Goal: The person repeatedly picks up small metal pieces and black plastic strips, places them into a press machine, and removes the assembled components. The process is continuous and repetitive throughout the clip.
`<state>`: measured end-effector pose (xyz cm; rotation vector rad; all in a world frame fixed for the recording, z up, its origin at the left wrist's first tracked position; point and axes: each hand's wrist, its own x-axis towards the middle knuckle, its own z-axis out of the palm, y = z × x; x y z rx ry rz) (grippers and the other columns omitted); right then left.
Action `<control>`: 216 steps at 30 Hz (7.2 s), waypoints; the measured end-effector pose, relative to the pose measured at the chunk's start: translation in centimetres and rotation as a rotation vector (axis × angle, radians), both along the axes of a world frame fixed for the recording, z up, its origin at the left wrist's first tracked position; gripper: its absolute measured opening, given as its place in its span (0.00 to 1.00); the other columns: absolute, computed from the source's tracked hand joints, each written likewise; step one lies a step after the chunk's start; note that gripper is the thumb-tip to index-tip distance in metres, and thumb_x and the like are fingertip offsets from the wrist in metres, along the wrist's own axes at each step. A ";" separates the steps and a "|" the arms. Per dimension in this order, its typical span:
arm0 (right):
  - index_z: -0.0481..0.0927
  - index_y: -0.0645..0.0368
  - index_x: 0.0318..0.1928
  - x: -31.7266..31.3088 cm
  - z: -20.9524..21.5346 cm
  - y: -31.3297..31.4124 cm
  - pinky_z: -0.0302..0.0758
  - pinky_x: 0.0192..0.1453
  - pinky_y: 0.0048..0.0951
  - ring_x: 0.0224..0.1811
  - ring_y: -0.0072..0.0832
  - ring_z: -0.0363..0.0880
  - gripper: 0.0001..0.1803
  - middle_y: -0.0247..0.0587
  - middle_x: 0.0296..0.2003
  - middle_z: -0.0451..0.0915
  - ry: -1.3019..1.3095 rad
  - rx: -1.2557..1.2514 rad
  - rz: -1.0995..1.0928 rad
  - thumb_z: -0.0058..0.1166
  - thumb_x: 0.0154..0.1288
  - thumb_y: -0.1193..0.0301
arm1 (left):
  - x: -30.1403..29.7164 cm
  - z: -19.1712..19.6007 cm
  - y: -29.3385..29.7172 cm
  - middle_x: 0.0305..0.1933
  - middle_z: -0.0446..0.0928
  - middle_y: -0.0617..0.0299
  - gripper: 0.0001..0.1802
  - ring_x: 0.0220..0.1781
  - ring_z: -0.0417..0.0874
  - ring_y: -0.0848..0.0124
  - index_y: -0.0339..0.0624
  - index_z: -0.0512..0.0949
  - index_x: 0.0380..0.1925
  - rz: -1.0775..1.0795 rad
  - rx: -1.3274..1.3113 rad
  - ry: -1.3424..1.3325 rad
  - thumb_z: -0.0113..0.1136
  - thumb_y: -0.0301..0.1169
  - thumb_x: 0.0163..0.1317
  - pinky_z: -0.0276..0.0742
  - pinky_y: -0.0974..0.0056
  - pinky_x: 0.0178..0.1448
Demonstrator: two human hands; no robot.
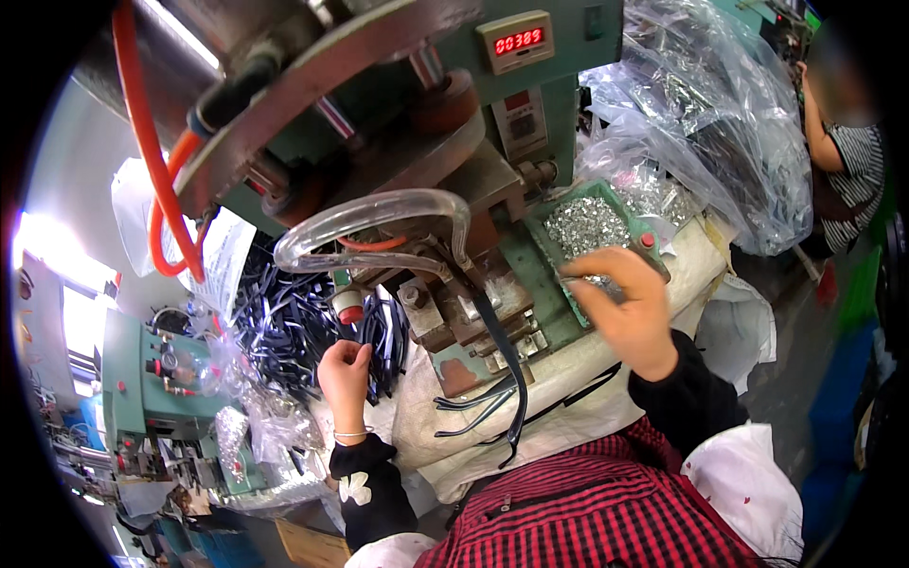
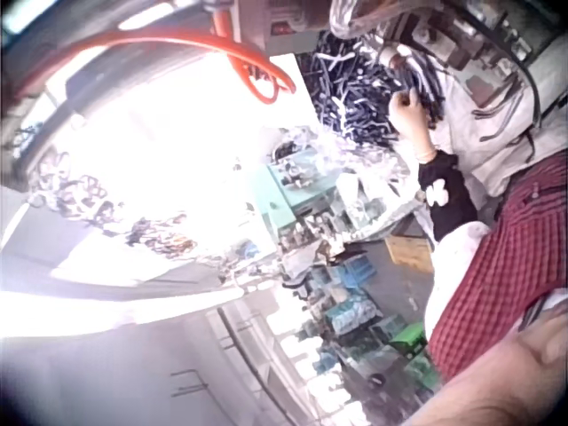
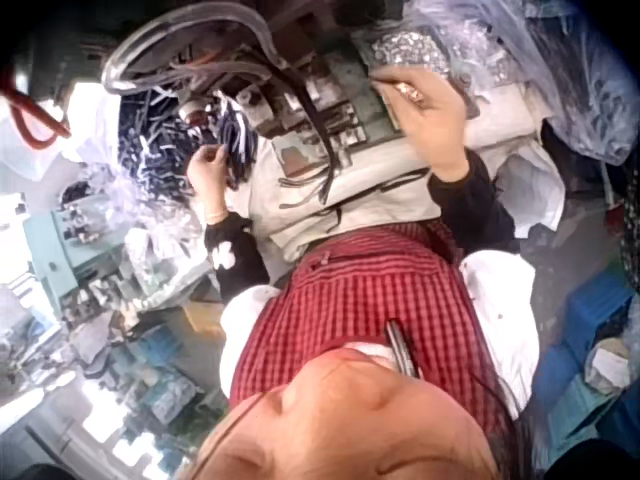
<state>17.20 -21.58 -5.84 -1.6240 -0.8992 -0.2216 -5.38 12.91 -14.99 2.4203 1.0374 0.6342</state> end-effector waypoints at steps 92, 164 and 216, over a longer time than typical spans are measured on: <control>0.74 0.62 0.66 -3.2 2.6 3.9 0.71 0.70 0.46 0.63 0.53 0.76 0.31 0.58 0.59 0.77 0.039 -0.012 0.259 0.61 0.59 0.76 | 5.7 13.5 -14.6 0.34 0.84 0.51 0.04 0.30 0.84 0.64 0.33 0.82 0.36 -0.666 0.356 -0.850 0.66 0.23 0.64 0.80 0.65 0.33; 0.80 0.60 0.63 -2.8 2.0 1.6 0.74 0.67 0.43 0.61 0.48 0.80 0.28 0.52 0.57 0.82 0.068 -0.077 0.263 0.62 0.60 0.77 | 5.8 12.7 -15.3 0.38 0.86 0.49 0.08 0.35 0.89 0.60 0.35 0.82 0.38 -0.704 0.288 -0.816 0.68 0.16 0.59 0.86 0.61 0.40; 0.85 0.64 0.42 3.8 -6.1 -3.2 0.76 0.43 0.31 0.36 0.35 0.81 0.06 0.43 0.36 0.85 0.192 -0.055 -0.278 0.61 0.64 0.80 | -1.1 3.7 -4.1 0.33 0.85 0.60 0.04 0.28 0.83 0.77 0.34 0.81 0.43 -0.057 -0.537 -0.428 0.61 0.23 0.71 0.74 0.74 0.28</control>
